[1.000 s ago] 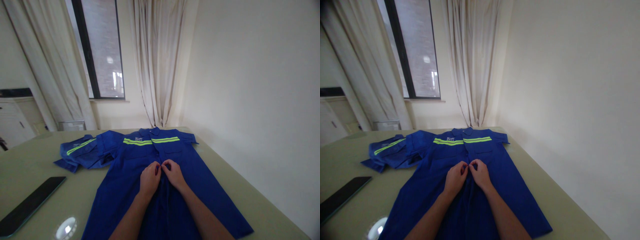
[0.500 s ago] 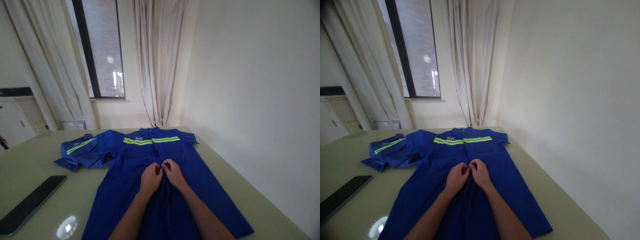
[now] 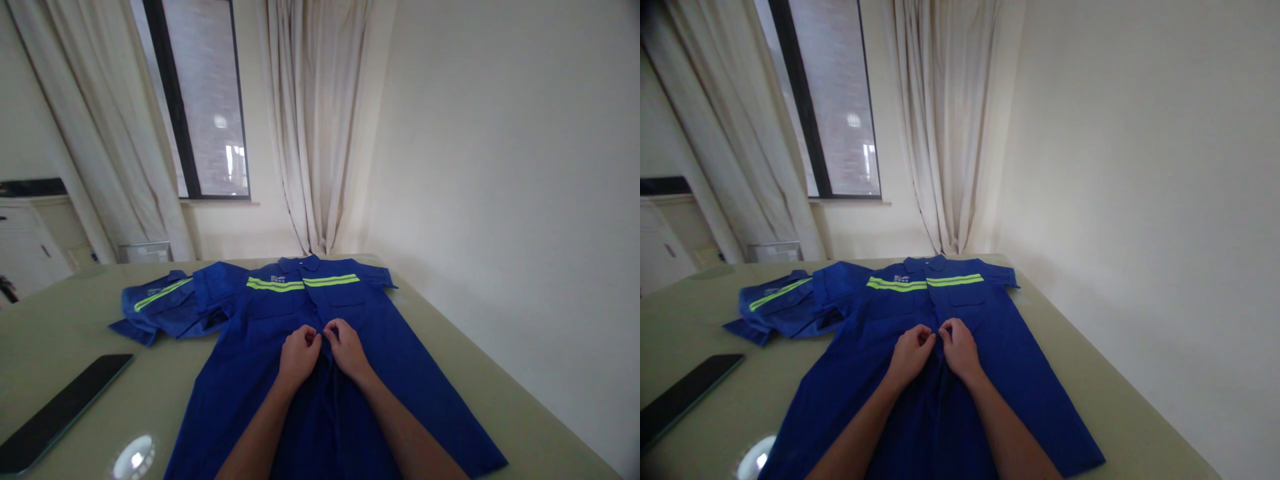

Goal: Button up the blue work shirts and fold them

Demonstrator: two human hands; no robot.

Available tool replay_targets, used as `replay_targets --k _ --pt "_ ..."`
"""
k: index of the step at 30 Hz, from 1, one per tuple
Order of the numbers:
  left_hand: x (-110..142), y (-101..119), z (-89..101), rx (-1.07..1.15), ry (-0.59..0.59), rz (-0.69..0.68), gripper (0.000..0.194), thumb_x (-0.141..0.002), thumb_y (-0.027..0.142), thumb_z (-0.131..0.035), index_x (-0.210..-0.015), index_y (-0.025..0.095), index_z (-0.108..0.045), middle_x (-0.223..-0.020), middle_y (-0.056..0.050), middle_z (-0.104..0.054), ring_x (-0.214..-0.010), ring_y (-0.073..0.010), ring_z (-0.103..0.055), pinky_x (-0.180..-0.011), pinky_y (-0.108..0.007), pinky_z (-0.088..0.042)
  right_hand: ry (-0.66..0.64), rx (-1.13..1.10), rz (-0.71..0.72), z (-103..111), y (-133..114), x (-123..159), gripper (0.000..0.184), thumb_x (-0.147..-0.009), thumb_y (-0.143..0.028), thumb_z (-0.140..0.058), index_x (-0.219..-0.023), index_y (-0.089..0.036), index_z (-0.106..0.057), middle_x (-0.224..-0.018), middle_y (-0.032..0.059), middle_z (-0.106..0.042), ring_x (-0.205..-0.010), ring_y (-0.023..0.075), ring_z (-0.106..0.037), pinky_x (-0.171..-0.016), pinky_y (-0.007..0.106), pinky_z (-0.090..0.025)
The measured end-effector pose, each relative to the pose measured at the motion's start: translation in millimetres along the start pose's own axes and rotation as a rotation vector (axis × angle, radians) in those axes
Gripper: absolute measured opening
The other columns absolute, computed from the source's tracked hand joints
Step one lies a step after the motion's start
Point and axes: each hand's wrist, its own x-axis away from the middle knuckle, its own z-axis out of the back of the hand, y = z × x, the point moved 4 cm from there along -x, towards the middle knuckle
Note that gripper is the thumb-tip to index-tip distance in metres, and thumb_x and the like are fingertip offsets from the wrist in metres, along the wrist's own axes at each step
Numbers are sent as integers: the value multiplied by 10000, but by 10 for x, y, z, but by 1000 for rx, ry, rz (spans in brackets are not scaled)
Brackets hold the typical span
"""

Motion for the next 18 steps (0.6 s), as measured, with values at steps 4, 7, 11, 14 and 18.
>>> replay_targets --k 4,7,11,14,18 --pt "16 -6 -21 35 4 -46 127 -897 283 -586 -848 210 -679 -758 9 -720 -692 -147 -653 -628 -236 -395 -13 -87 -4 64 -73 -6 137 -880 -288 -588 -866 -200 -693 -872 44 -729 -826 205 -655 -784 306 -473" --pt "30 2 -14 51 27 -71 150 -911 310 -564 -841 214 -656 -758 11 -706 -702 -151 -651 -640 -239 -407 -52 -142 -4 108 -126 -2 180 -873 -318 -597 -849 -197 -728 -781 26 -721 -715 187 -630 -689 286 -457" --pt "46 12 10 49 64 -89 146 -920 283 -530 -829 214 -621 -763 4 -690 -731 -161 -647 -682 -251 -411 -93 -202 9 128 -147 10 180 -843 -315 -630 -884 -194 -756 -721 11 -704 -651 169 -604 -628 266 -433" --pt "45 -4 1 42 59 -103 137 -920 270 -527 -831 215 -616 -750 3 -677 -721 -163 -638 -687 -256 -403 -108 -233 27 123 -153 13 153 -821 -304 -662 -865 -197 -762 -731 13 -710 -655 168 -610 -630 264 -436" --pt "38 -40 -23 28 42 -119 134 -916 254 -525 -811 217 -599 -711 11 -634 -685 -162 -604 -669 -258 -380 -74 -236 40 127 -157 -3 102 -804 -273 -680 -799 -205 -756 -804 28 -740 -756 187 -655 -723 275 -468"
